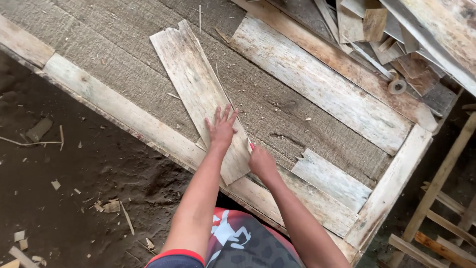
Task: The person uses a red utility knife to scrape the surface of a wooden plank on a workbench. They repeatedly scrape along the length of the plank, removing small shavings and debris, then reposition the plank to continue scraping different sections.
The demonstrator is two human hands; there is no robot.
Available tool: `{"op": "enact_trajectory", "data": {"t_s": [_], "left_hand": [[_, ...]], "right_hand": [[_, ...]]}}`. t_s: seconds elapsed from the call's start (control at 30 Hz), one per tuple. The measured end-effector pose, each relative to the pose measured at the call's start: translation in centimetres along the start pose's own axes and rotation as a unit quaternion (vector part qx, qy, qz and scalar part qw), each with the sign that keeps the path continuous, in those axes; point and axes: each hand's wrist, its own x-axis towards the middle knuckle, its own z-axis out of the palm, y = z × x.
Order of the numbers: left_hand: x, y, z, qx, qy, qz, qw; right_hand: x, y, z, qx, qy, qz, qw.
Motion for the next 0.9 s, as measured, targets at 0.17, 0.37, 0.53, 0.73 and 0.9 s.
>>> {"op": "enact_trajectory", "data": {"t_s": [0.17, 0.37, 0.53, 0.73, 0.9], "left_hand": [[-2.2, 1.4, -1.4, 0.002, 0.004, -0.015, 1.000], [-4.9, 4.0, 0.0, -0.006, -0.014, 0.019, 1.000], [-4.4, 3.4, 2.7, -0.005, -0.019, 0.016, 1.000], [-3.7, 3.6, 2.7, 0.007, -0.030, -0.006, 1.000], [-3.8, 3.9, 2.7, 0.001, -0.034, -0.017, 0.999]], "right_hand": [[-0.3, 0.7, 1.2, 0.000, -0.005, 0.001, 1.000], [0.7, 1.2, 1.3, 0.010, 0.003, -0.003, 1.000], [-0.3, 2.0, 1.7, 0.020, 0.007, -0.003, 1.000], [-1.7, 3.3, 2.1, 0.017, -0.011, 0.006, 1.000], [-2.2, 3.7, 2.8, -0.001, 0.001, -0.006, 1.000]]}}
